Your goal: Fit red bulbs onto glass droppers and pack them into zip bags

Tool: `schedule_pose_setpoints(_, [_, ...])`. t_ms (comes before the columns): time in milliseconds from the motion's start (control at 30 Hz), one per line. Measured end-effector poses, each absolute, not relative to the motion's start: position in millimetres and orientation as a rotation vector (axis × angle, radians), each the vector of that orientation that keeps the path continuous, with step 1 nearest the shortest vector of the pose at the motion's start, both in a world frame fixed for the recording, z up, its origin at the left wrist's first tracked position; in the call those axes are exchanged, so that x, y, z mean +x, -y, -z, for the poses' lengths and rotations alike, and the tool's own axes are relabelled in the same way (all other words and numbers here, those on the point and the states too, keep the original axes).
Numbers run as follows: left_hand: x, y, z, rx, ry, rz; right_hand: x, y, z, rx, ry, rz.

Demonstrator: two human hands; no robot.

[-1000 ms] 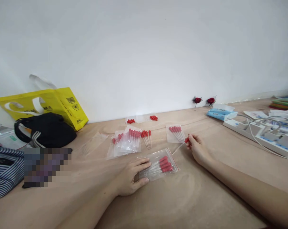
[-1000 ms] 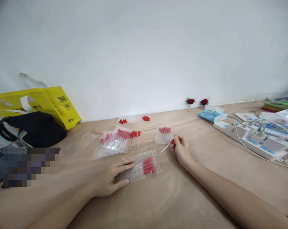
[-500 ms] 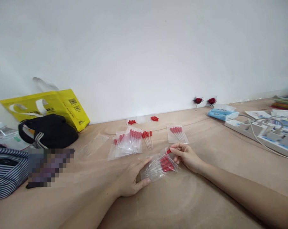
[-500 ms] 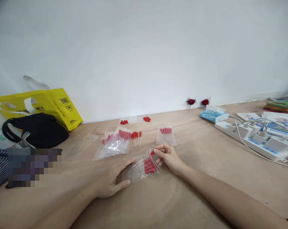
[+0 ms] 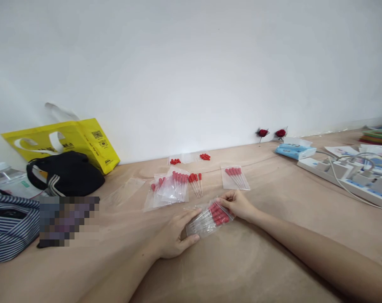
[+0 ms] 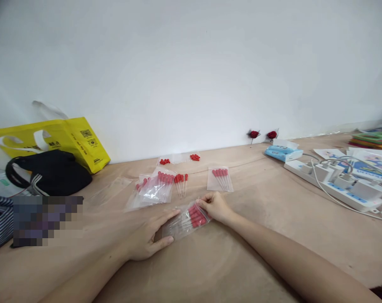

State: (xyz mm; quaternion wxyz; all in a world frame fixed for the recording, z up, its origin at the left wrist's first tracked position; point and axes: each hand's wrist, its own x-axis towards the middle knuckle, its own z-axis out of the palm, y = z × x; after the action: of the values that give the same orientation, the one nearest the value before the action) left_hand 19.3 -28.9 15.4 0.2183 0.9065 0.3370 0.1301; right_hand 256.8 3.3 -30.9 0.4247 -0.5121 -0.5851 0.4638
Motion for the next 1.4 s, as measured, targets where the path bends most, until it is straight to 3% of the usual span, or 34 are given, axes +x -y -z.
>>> schedule_pose_setpoints(367, [18.5,25.5,-10.2,2.583,-0.952,-0.323,273.3,4.4,17.6,-1.347,1.729,-1.169])
schedule_pose_setpoints(667, [18.4,26.9,-9.9,2.613,-0.944,-0.331,262.4,12.6,17.9,-1.193,1.315,-1.281])
schedule_pose_setpoints(800, [7.5,12.9,-10.0,2.709,-1.042,-0.603,267.4,5.5,14.0,-1.179,1.206,-1.227])
schedule_pose_setpoints(933, [-36.5,-31.7,-9.7,2.574,-1.635,-1.069,290.6,-25.1,12.8,-1.194,1.174,-1.031])
schedule_pose_setpoints(1067, [-94.7,-75.2,-12.0,2.161,-2.487,-0.654,318.6,-69.4,11.8,-1.231,1.158,-0.727])
schedule_pose_setpoints(1400, [-139.4,-88.5,-9.5,1.901,-2.611,-0.415,335.6,-115.1,23.8,-1.430,1.251,-0.342])
